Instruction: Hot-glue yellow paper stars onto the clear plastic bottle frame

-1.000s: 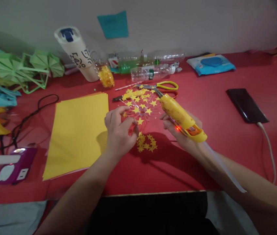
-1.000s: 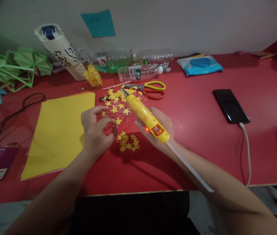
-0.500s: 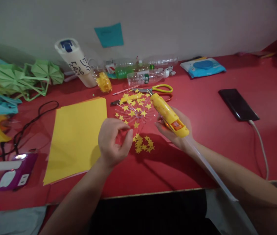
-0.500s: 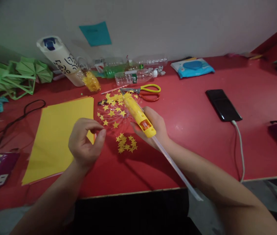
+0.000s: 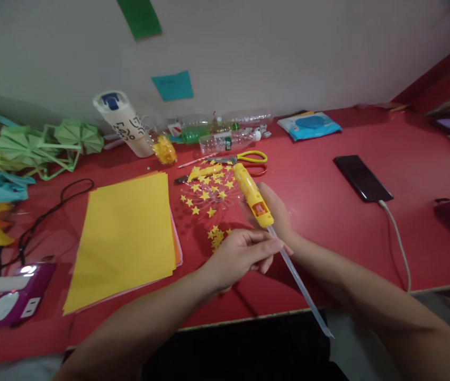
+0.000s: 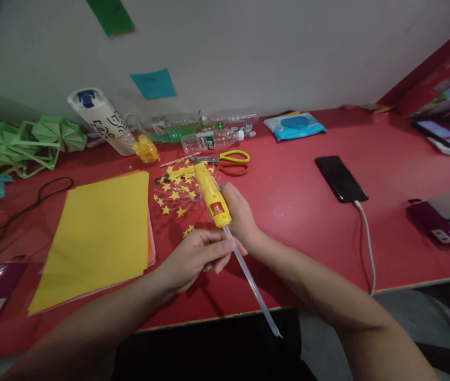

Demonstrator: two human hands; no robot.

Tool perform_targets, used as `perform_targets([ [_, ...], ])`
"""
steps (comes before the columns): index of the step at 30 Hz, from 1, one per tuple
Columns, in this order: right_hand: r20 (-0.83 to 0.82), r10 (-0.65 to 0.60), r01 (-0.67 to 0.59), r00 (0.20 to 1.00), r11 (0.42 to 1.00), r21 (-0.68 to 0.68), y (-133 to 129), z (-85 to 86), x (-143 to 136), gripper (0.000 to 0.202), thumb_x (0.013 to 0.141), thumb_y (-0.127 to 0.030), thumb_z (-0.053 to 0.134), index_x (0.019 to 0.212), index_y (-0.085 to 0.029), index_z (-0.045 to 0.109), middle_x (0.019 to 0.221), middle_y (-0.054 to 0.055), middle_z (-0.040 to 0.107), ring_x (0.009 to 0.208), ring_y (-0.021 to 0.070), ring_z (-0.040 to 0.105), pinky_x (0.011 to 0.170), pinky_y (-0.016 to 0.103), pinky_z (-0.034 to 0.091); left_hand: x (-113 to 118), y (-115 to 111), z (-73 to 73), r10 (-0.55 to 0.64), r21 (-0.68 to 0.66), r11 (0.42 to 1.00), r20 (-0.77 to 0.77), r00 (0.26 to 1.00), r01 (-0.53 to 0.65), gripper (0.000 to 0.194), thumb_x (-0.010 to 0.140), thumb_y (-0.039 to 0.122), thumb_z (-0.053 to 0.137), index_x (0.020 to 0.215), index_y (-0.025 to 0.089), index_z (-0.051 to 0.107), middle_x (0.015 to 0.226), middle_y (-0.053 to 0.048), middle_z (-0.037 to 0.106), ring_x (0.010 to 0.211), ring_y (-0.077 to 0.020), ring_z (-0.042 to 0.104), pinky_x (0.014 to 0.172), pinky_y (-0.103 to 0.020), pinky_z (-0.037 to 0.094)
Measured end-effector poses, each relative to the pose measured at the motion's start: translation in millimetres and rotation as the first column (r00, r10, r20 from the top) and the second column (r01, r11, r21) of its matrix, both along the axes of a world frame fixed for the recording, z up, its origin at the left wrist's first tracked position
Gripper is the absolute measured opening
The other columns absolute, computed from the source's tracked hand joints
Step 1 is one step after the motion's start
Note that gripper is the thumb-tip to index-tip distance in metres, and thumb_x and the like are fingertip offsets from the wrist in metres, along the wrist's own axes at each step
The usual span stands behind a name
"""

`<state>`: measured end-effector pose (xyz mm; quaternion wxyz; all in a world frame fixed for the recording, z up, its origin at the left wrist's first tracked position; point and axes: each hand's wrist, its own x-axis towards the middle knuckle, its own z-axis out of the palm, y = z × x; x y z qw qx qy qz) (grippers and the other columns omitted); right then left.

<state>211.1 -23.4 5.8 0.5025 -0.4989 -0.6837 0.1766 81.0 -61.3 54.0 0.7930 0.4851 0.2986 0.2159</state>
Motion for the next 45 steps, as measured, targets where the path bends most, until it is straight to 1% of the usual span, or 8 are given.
perform_targets([
  [9, -0.055, -0.038, 0.037, 0.998, 0.999, -0.012, 3, -6.7, -1, 0.014, 0.079, -0.024, 0.054, 0.073, -0.024, 0.042, 0.069, -0.005, 0.05, 0.06, 0.0111, 0.046, 0.055, 0.025, 0.039, 5, -4, -0.4, 0.077, -0.095, 0.993, 0.109, 0.991, -0.067, 0.032, 0.082, 0.043, 0.061, 0.077, 0.013, 0.069, 0.048, 0.008, 0.033, 0.045, -0.0056, 0.023, 0.048, -0.026, 0.016],
  [17, -0.126, 0.036, -0.021, 0.991, 0.993, 0.119, 6, 3.4, 8, 0.01, 0.085, -0.032, 0.058, 0.08, -0.025, 0.052, 0.081, -0.001, 0.058, 0.073, 0.0154, 0.056, 0.068, 0.031, 0.047, -17, 11, 0.7, 0.042, 0.351, 0.936, -0.214, 0.976, 0.036, 0.031, 0.085, 0.04, 0.054, 0.09, 0.015, 0.07, 0.058, 0.002, 0.052, 0.057, -0.0104, 0.047, 0.059, -0.026, 0.037],
  [19, -0.169, 0.022, -0.007, 0.985, 0.996, 0.09, 9, 7.3, 13, 0.016, 0.082, -0.036, 0.064, 0.08, -0.024, 0.053, 0.082, 0.0, 0.058, 0.077, 0.0171, 0.058, 0.071, 0.034, 0.048, -33, 16, -7.5, 0.144, 0.527, 0.846, -0.37, 0.918, 0.08, 0.025, 0.086, 0.035, 0.053, 0.094, 0.017, 0.069, 0.074, -0.002, 0.064, 0.067, -0.0136, 0.056, 0.066, -0.028, 0.043],
  [21, -0.262, -0.013, 0.013, 0.965, 1.0, -0.002, 12, 9.7, 19, 0.021, 0.081, -0.042, 0.065, 0.083, -0.024, 0.054, 0.08, 0.0, 0.058, 0.071, 0.0163, 0.056, 0.066, 0.033, 0.048, -50, 19, -20.5, 0.273, 0.709, 0.67, -0.509, 0.816, 0.218, 0.019, 0.087, 0.028, 0.054, 0.095, 0.018, 0.068, 0.089, -0.006, 0.069, 0.082, -0.0186, 0.061, 0.077, -0.033, 0.046],
  [24, -0.306, -0.02, -0.011, 0.952, 0.995, -0.099, 12, 11.7, 28, 0.024, 0.08, -0.045, 0.065, 0.086, -0.024, 0.055, 0.076, -0.001, 0.059, 0.063, 0.0146, 0.054, 0.06, 0.032, 0.048, -68, 17, -40.9, 0.366, 0.778, 0.445, -0.61, 0.703, 0.443, 0.017, 0.091, 0.024, 0.051, 0.093, 0.017, 0.066, 0.09, -0.008, 0.067, 0.088, -0.0218, 0.061, 0.081, -0.037, 0.048],
  [31, -0.26, -0.028, -0.013, 0.965, 0.988, -0.154, 1, 11.7, 39, 0.021, 0.079, -0.041, 0.068, 0.08, -0.024, 0.054, 0.069, -0.001, 0.056, 0.056, 0.0137, 0.049, 0.056, 0.032, 0.044, -53, 17, -60.7, 0.55, 0.8, 0.2, -0.57, 0.611, 0.566, 0.017, 0.092, 0.02, 0.05, 0.095, 0.013, 0.066, 0.091, -0.009, 0.064, 0.085, -0.022, 0.059, 0.079, -0.036, 0.05],
  [41, -0.294, 0.003, -0.028, 0.956, 0.996, -0.082, -3, 15.4, 35, 0.022, 0.08, -0.044, 0.063, 0.082, -0.024, 0.053, 0.07, -0.003, 0.054, 0.057, 0.0118, 0.048, 0.054, 0.029, 0.042, -51, 20, -69.0, 0.652, 0.717, 0.147, -0.588, 0.479, 0.681, 0.022, 0.093, 0.018, 0.048, 0.094, 0.013, 0.069, 0.091, -0.012, 0.067, 0.081, -0.023, 0.059, 0.071, -0.036, 0.05],
  [45, -0.291, -0.007, -0.018, 0.957, 0.996, -0.085, -1, 9.4, 35, 0.018, 0.081, -0.039, 0.063, 0.08, -0.025, 0.051, 0.067, -0.005, 0.05, 0.056, 0.0114, 0.046, 0.053, 0.028, 0.041, -49, 21, -69.2, 0.662, 0.751, 0.219, -0.583, 0.471, 0.622, 0.018, 0.09, 0.016, 0.053, 0.098, 0.013, 0.069, 0.093, -0.01, 0.068, 0.086, -0.0223, 0.061, 0.078, -0.034, 0.051],
])
